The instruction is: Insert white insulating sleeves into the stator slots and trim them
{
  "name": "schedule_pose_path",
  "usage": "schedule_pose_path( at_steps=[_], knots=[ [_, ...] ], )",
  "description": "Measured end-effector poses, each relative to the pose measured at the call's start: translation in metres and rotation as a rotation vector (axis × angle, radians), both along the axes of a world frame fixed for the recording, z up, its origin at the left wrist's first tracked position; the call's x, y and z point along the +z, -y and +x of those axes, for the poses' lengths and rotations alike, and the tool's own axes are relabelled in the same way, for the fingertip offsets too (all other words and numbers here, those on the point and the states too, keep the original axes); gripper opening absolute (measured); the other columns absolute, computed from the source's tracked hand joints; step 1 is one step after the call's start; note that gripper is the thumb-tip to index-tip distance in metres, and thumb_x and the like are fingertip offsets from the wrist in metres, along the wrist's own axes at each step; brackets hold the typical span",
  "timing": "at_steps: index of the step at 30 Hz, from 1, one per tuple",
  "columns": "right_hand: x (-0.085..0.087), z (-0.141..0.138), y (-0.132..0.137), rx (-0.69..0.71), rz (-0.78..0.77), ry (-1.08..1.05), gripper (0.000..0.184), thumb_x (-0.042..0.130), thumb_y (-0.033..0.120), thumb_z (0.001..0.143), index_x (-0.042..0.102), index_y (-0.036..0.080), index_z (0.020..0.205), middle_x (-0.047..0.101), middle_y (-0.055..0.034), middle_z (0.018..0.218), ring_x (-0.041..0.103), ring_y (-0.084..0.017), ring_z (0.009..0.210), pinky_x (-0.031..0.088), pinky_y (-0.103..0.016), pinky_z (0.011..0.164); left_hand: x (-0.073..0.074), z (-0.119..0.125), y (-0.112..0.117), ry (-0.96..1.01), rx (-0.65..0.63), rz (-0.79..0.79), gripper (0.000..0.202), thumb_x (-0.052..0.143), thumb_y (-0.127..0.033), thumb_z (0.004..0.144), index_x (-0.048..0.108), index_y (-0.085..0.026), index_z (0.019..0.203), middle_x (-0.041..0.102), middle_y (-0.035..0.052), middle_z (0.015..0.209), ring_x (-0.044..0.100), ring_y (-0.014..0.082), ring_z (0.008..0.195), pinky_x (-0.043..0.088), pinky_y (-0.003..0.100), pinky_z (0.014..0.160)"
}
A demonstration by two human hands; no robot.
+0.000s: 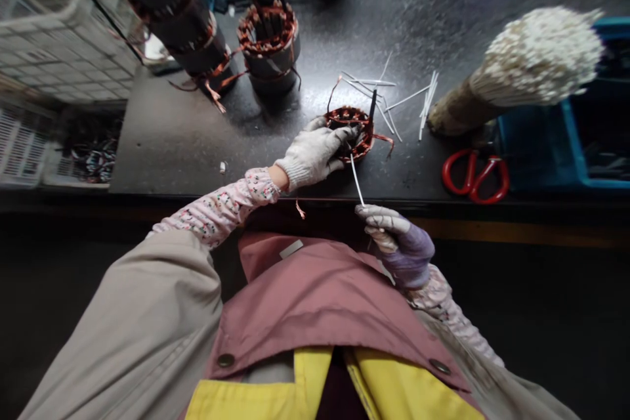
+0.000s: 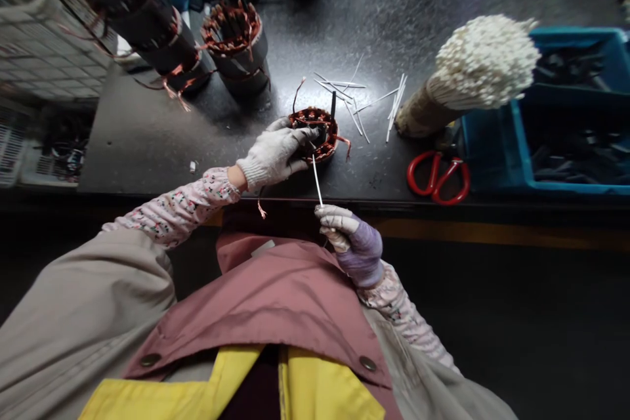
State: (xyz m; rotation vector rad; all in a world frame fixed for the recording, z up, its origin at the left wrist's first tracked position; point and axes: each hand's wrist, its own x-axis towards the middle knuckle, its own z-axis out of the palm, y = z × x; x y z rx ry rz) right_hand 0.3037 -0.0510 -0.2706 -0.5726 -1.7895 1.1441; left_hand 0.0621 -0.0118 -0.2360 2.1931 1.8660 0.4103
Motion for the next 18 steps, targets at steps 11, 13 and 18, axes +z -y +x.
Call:
schedule_pose_path(
  at_steps=[11,13,18],
  knots=[
    [-0.007,-0.010,-0.007,-0.026,-0.008,-0.029,0.023,0.066,0.006,0.082,0.069,0.025,0.095,0.075,-0.0021,0.100,0.072,-0.016,0.092,0.061,-0.028,0.079,0.002,0.002,0.000,-0.001,0.016,0.006,0.058,0.064,-0.033,0.084,0.050,-0.014,0.137,0.060,0.0113,0.132,0.053,0.0281,0.126,0.037,0.043,0.114],
    [-0.004,-0.009,-0.006,-0.039,-0.047,-0.034,0.018,0.066,0.010,0.083,0.070,0.025,0.093,0.075,-0.0022,0.098,0.072,-0.016,0.092,0.061,-0.028,0.079,0.002,0.001,0.000,-0.013,0.017,0.003,0.058,0.064,-0.032,0.084,0.050,-0.013,0.137,0.062,0.0116,0.129,0.054,0.0277,0.125,0.037,0.043,0.114],
    [0.002,0.005,0.009,-0.071,-0.178,-0.037,0.016,0.066,0.011,0.084,0.069,0.024,0.094,0.075,-0.0036,0.099,0.072,-0.019,0.093,0.062,-0.032,0.079,0.001,0.000,0.000,-0.007,0.001,0.027,0.056,0.062,-0.034,0.085,0.051,-0.016,0.137,0.062,0.0108,0.129,0.054,0.0274,0.125,0.037,0.043,0.115]
  ],
)
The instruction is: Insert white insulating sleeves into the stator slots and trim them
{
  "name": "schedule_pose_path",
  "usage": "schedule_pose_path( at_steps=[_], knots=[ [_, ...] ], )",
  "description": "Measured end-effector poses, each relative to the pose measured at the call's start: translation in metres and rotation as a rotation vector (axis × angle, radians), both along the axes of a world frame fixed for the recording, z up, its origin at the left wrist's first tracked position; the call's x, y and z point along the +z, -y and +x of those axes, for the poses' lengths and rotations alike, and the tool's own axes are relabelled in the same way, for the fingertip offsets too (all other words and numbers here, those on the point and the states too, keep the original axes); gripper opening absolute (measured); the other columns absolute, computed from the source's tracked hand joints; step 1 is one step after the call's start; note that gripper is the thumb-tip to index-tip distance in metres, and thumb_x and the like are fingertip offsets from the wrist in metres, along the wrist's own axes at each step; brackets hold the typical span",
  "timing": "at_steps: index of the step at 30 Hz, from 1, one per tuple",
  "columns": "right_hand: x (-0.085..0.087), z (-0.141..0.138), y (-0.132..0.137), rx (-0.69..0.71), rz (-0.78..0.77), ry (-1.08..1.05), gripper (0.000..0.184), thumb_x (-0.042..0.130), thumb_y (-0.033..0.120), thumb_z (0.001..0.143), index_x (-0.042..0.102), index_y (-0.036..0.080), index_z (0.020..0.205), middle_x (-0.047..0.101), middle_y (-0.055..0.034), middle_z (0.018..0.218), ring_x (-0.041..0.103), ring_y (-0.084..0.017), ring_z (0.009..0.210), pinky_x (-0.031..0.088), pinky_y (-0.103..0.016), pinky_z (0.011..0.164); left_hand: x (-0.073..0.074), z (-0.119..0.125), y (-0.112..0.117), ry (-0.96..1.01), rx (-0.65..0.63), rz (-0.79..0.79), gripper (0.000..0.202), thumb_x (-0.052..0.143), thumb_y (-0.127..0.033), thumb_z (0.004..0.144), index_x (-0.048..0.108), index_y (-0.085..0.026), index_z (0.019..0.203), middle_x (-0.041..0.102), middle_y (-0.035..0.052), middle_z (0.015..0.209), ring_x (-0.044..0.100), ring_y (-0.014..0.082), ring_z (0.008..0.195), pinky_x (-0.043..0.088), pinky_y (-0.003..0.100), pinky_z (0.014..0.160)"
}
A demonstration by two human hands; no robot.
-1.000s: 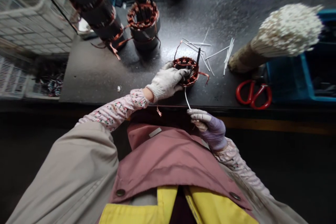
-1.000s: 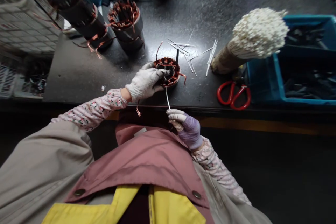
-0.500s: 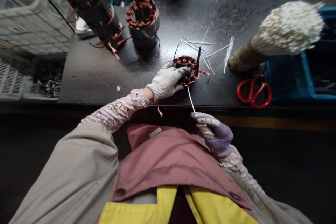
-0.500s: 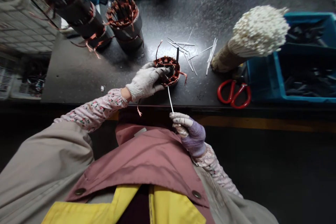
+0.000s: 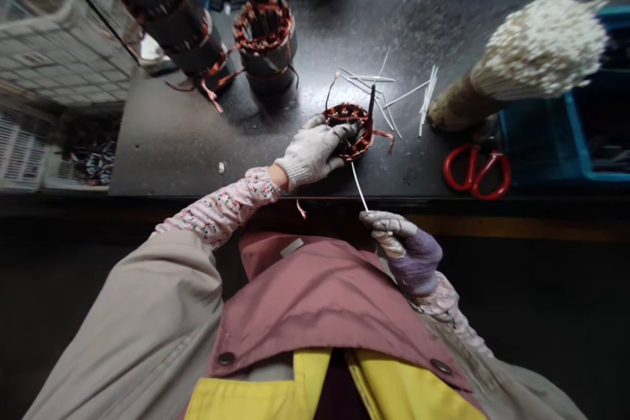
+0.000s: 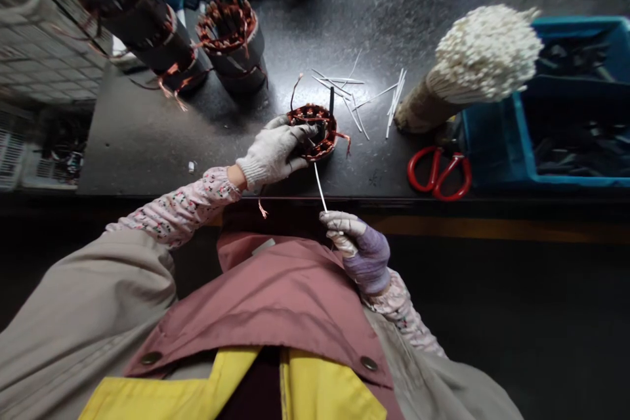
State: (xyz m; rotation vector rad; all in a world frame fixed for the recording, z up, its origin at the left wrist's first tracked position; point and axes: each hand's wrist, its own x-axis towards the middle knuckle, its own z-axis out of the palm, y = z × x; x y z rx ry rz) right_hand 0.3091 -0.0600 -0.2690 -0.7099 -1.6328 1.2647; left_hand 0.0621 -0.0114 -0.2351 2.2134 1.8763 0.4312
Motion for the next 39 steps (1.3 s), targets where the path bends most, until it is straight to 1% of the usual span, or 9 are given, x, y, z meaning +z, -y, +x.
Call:
schedule_pose_path(
  at_steps=[9,13,16,18,20,22,24,31,39],
  knots=[
    [-0.008,-0.011,-0.008,0.003,-0.010,-0.045,0.026,0.064,0.005,0.083,0.070,0.026,0.097,0.074,-0.0001,0.099,0.072,-0.015,0.092,0.061,-0.029,0.080,-0.003,0.000,-0.001,0.026,0.049,0.007,0.062,0.067,-0.034,0.082,0.050,-0.019,0.140,0.060,0.0074,0.133,0.048,0.0290,0.131,0.039,0.040,0.113],
    [-0.022,-0.041,-0.030,-0.068,0.198,-0.082,0.023,0.065,0.008,0.082,0.071,0.026,0.096,0.075,-0.0010,0.097,0.071,-0.015,0.091,0.060,-0.029,0.081,-0.005,0.001,0.003,0.093,0.090,0.009,0.061,0.067,-0.035,0.082,0.052,-0.018,0.138,0.064,0.0081,0.128,0.049,0.0279,0.129,0.036,0.040,0.115],
    [-0.026,-0.060,-0.044,-0.091,0.316,-0.043,0.020,0.066,0.011,0.083,0.071,0.025,0.097,0.074,-0.0030,0.101,0.071,-0.016,0.092,0.060,-0.030,0.082,-0.016,0.006,0.010,0.244,0.194,0.090,0.059,0.066,-0.034,0.085,0.049,-0.016,0.139,0.071,0.0078,0.114,0.054,0.0257,0.125,0.037,0.041,0.114],
    [-0.023,-0.063,-0.047,-0.155,0.312,-0.002,0.017,0.067,0.013,0.083,0.071,0.024,0.096,0.073,-0.0038,0.102,0.071,-0.016,0.090,0.059,-0.030,0.080,-0.026,0.009,0.014,0.322,0.224,0.198,0.048,0.064,-0.032,0.087,0.055,-0.017,0.132,0.074,0.0065,0.107,0.061,0.0228,0.118,0.033,0.043,0.116],
    [-0.015,-0.062,-0.048,-0.220,0.325,0.059,0.010,0.069,0.017,0.083,0.071,0.023,0.091,0.073,-0.0031,0.095,0.070,-0.015,0.084,0.059,-0.029,0.077,-0.035,0.012,0.015,0.346,0.185,0.321,0.030,0.063,-0.031,0.090,0.065,-0.020,0.117,0.075,0.0044,0.105,0.066,0.0191,0.108,0.027,0.045,0.119],
    [-0.005,-0.060,-0.049,-0.223,0.360,0.140,0.004,0.069,0.020,0.083,0.071,0.023,0.085,0.071,-0.0017,0.085,0.069,-0.013,0.077,0.057,-0.026,0.073,-0.041,0.012,0.014,0.342,0.114,0.418,0.017,0.060,-0.032,0.092,0.071,-0.023,0.102,0.076,0.0018,0.101,0.070,0.0158,0.100,0.025,0.045,0.120],
    [0.003,-0.061,-0.053,-0.187,0.375,0.226,0.004,0.068,0.024,0.084,0.071,0.022,0.082,0.071,-0.0015,0.081,0.068,-0.013,0.073,0.056,-0.025,0.070,-0.043,0.011,0.013,0.343,0.057,0.472,0.017,0.058,-0.033,0.094,0.072,-0.025,0.095,0.077,-0.0004,0.095,0.071,0.0140,0.096,0.025,0.045,0.120],
    [0.000,-0.073,-0.076,-0.164,0.222,0.456,0.031,0.065,0.047,0.082,0.068,0.020,0.069,0.068,-0.0035,0.066,0.063,-0.016,0.062,0.052,-0.028,0.063,-0.041,0.005,0.011,0.337,-0.012,0.475,0.022,0.052,-0.030,0.097,0.073,-0.026,0.094,0.077,-0.0010,0.097,0.071,0.0131,0.100,0.029,0.042,0.118],
    [-0.002,-0.072,-0.079,-0.166,0.170,0.397,0.026,0.067,0.044,0.079,0.069,0.020,0.071,0.069,-0.0038,0.071,0.063,-0.017,0.067,0.052,-0.030,0.068,-0.042,0.006,0.010,0.332,0.014,0.417,0.025,0.051,-0.035,0.098,0.073,-0.025,0.095,0.077,0.0001,0.097,0.070,0.0136,0.100,0.031,0.041,0.117]
  ],
)
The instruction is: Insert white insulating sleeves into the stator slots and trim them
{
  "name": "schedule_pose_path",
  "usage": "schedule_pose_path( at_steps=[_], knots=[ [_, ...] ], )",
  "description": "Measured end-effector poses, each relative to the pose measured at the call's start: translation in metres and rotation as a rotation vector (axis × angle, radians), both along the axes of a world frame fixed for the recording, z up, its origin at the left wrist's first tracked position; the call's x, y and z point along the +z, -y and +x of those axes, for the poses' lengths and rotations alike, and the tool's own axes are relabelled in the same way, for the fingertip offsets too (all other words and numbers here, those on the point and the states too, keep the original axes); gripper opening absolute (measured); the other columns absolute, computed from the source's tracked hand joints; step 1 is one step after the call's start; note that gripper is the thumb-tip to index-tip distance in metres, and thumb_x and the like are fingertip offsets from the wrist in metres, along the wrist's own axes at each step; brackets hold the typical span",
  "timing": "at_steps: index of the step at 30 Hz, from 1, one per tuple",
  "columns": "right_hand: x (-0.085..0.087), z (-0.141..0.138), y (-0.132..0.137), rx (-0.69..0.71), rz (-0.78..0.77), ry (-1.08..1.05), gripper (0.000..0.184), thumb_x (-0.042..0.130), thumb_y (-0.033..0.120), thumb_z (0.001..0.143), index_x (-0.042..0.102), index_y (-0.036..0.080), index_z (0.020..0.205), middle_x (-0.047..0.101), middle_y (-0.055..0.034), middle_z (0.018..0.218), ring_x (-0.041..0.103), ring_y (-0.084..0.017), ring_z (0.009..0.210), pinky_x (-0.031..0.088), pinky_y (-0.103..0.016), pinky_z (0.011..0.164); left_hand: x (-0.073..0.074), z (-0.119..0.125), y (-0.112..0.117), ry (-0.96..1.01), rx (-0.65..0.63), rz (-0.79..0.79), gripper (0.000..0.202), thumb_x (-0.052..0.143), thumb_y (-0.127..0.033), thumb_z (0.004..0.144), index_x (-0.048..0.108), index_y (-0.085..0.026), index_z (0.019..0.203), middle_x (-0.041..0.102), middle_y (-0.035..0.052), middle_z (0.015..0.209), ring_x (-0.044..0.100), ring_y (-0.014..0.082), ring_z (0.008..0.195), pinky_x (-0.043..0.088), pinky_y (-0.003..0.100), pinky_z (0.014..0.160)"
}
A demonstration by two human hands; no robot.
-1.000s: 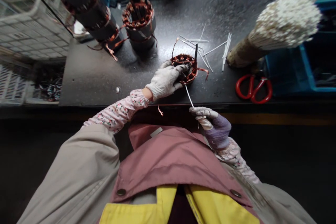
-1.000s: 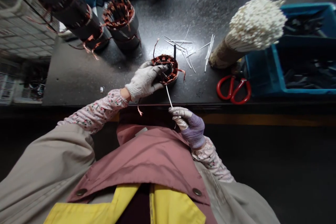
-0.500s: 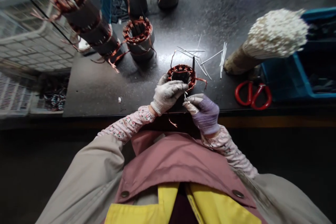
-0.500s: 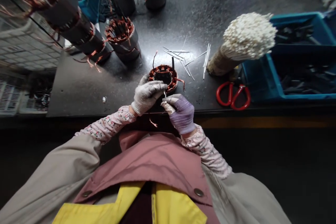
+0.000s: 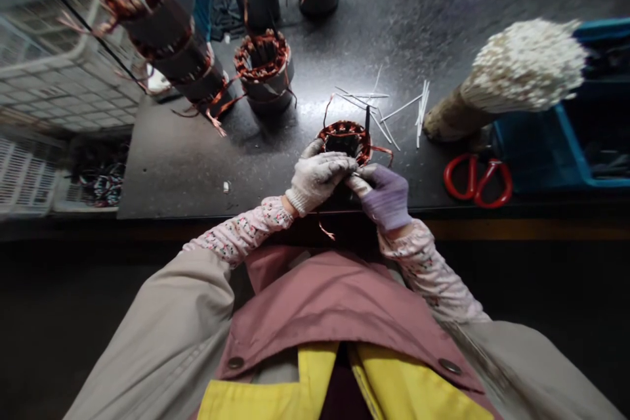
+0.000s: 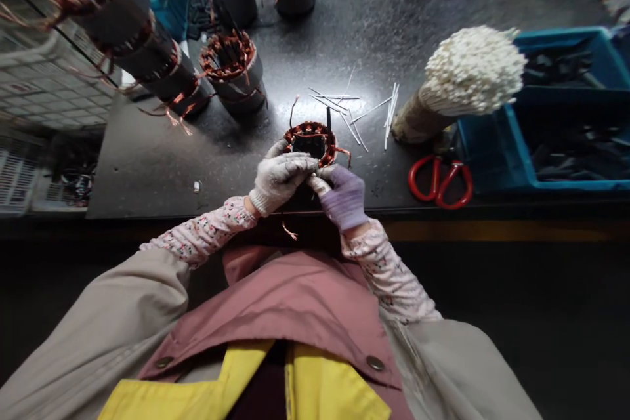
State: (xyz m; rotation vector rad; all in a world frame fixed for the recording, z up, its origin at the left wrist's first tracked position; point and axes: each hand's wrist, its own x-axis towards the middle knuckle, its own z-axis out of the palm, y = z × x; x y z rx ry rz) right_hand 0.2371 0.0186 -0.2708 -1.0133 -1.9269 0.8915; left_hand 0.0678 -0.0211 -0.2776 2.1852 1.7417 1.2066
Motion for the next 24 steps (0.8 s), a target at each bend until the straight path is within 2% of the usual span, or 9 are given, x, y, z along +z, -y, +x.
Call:
schedule_pose_path(
  at_steps=[3,9,14,17,20,22,24],
  knots=[
    [-0.003,-0.001,-0.003,0.003,-0.019,-0.005,0.027,0.066,0.044,0.079,0.068,0.019,0.070,0.068,-0.0033,0.068,0.062,-0.016,0.062,0.051,-0.029,0.065,0.003,0.000,0.000,0.005,0.003,-0.001,0.024,0.052,-0.035,0.097,0.073,-0.026,0.094,0.077,-0.0006,0.097,0.071,0.0132,0.099,0.033,0.040,0.115],
    [0.005,0.008,0.005,0.061,0.092,-0.086,0.018,0.068,0.036,0.080,0.068,0.022,0.070,0.068,-0.0005,0.071,0.062,-0.014,0.064,0.052,-0.027,0.065,0.007,0.001,-0.001,-0.010,0.010,-0.070,0.020,0.055,-0.035,0.096,0.073,-0.027,0.094,0.077,-0.0011,0.098,0.071,0.0123,0.099,0.034,0.038,0.114],
    [-0.007,-0.003,-0.006,0.042,0.046,-0.016,0.028,0.064,0.046,0.083,0.067,0.020,0.072,0.067,-0.0007,0.066,0.060,-0.015,0.061,0.051,-0.028,0.062,0.006,0.000,-0.001,-0.042,0.024,-0.095,0.021,0.053,-0.031,0.096,0.073,-0.027,0.093,0.077,-0.0008,0.101,0.070,0.0129,0.104,0.031,0.040,0.116],
    [-0.009,-0.007,-0.012,-0.008,0.215,0.128,0.032,0.060,0.050,0.086,0.069,0.020,0.081,0.069,-0.0048,0.076,0.060,-0.016,0.065,0.047,-0.029,0.063,0.006,0.000,-0.001,-0.063,0.009,-0.106,0.020,0.052,-0.029,0.096,0.072,-0.027,0.093,0.077,-0.0015,0.102,0.069,0.0128,0.105,0.033,0.039,0.116],
    [0.003,-0.001,-0.010,-0.032,0.439,0.335,0.028,0.056,0.045,0.089,0.067,0.019,0.083,0.067,-0.0077,0.078,0.054,-0.015,0.061,0.039,-0.028,0.059,0.006,0.001,-0.004,-0.080,0.024,-0.120,0.017,0.055,-0.027,0.094,0.071,-0.026,0.096,0.077,-0.0016,0.103,0.070,0.0134,0.103,0.037,0.039,0.113],
    [0.014,0.011,-0.002,0.065,0.594,0.381,0.025,0.056,0.038,0.090,0.063,0.019,0.074,0.061,-0.0055,0.066,0.044,-0.012,0.053,0.029,-0.027,0.053,0.006,0.003,-0.006,-0.089,0.047,-0.132,0.016,0.056,-0.029,0.094,0.071,-0.025,0.098,0.077,-0.0021,0.103,0.070,0.0139,0.102,0.037,0.039,0.113],
    [0.026,0.025,0.008,0.177,0.714,0.322,0.023,0.059,0.031,0.086,0.059,0.020,0.066,0.056,-0.0027,0.058,0.039,-0.011,0.049,0.022,-0.028,0.049,0.009,0.002,-0.007,-0.113,0.046,-0.137,0.019,0.054,-0.032,0.096,0.071,-0.025,0.101,0.076,-0.0016,0.104,0.069,0.0147,0.104,0.039,0.039,0.112]
  ],
)
